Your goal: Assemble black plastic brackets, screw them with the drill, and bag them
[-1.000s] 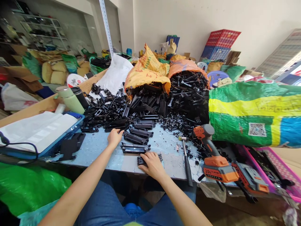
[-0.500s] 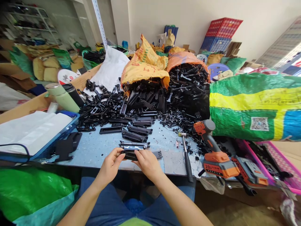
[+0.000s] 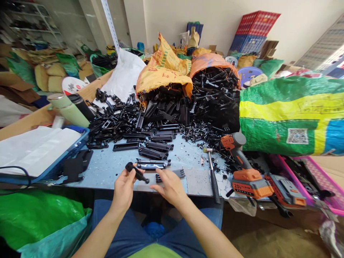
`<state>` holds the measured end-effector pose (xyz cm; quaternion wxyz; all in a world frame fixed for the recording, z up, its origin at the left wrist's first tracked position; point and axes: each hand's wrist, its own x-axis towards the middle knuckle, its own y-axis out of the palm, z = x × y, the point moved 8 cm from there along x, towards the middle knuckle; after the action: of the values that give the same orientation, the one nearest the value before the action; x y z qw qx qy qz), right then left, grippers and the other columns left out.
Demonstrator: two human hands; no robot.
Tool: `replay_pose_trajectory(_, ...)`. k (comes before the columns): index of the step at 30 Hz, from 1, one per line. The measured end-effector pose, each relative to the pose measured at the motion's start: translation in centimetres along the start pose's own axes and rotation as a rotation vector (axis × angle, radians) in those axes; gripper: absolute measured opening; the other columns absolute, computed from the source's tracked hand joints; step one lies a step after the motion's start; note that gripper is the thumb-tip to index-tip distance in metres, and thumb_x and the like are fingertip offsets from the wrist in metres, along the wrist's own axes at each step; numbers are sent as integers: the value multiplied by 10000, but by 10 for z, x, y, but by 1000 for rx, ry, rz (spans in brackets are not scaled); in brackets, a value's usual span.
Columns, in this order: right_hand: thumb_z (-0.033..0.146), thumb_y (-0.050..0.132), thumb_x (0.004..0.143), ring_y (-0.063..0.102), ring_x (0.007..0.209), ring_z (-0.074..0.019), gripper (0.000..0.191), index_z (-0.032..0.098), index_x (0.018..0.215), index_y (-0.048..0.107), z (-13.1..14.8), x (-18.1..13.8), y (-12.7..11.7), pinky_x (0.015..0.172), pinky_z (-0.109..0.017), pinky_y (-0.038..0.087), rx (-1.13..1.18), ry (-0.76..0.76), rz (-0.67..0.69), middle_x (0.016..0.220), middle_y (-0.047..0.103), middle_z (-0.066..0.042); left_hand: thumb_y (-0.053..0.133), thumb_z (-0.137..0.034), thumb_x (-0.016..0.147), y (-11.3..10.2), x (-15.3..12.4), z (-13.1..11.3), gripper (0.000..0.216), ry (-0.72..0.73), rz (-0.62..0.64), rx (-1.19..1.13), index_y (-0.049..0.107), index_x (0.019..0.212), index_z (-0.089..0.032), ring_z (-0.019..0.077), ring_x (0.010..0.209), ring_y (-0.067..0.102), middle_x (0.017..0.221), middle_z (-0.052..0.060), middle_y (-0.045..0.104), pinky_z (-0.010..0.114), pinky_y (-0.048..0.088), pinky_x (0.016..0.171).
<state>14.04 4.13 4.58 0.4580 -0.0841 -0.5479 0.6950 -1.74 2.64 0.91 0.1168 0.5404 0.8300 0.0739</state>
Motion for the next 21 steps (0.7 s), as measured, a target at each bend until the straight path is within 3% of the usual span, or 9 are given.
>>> replay_pose_trajectory(4,463,589,791,501,1018,-258,494,185,1195,525,-30,-11,13,874,-416,407,-141,-7,270,1123,560,-124,499,-462,825,6,6,12,419,-102,139,160,572,1054,-119,87,504,485,649,-14,528,202,401,474)
replay_pose_trajectory(8,430,496,862,517,1007,-250,442,227,1254,496,-46,-11,18,869,-426,415,-86,86,287,1100,566,-122,464,-427,848,30,-5,13,455,7,311,356,530,1217,-170,67,465,468,817,21,553,236,438,509)
replay_pose_trajectory(10,423,386,913,566,914,-209,433,246,1305,439,-49,-9,18,820,-386,460,153,221,227,1022,595,-95,433,-403,867,42,-11,12,436,51,370,415,536,1223,-173,61,464,474,865,37,564,249,462,559)
replay_pose_trajectory(13,404,234,956,601,665,-145,484,235,1409,249,-49,-12,24,626,-299,520,697,428,171,851,621,-49,428,-394,872,52,-15,11,461,28,385,454,488,1272,-173,63,453,479,968,70,590,242,456,510)
replay_pose_trajectory(16,424,279,945,565,555,-116,513,216,1413,247,-45,-11,22,510,-253,505,969,472,147,772,597,-23,459,-362,864,57,-16,-6,420,155,343,508,526,1238,-183,141,696,598,1050,89,601,283,495,674)
replay_pose_trajectory(18,431,362,921,549,571,-96,501,231,1380,333,-45,-9,12,528,-240,504,925,413,124,842,591,-26,463,-319,870,62,-19,-17,363,285,358,564,571,1192,-192,191,938,580,1058,87,605,323,451,853)
replay_pose_trajectory(21,410,412,908,532,588,-73,476,263,1358,374,-42,-8,1,584,-238,505,757,287,155,972,576,-42,433,-283,888,63,-20,-22,349,373,356,638,564,1201,-200,202,1011,549,1056,91,600,338,418,902)
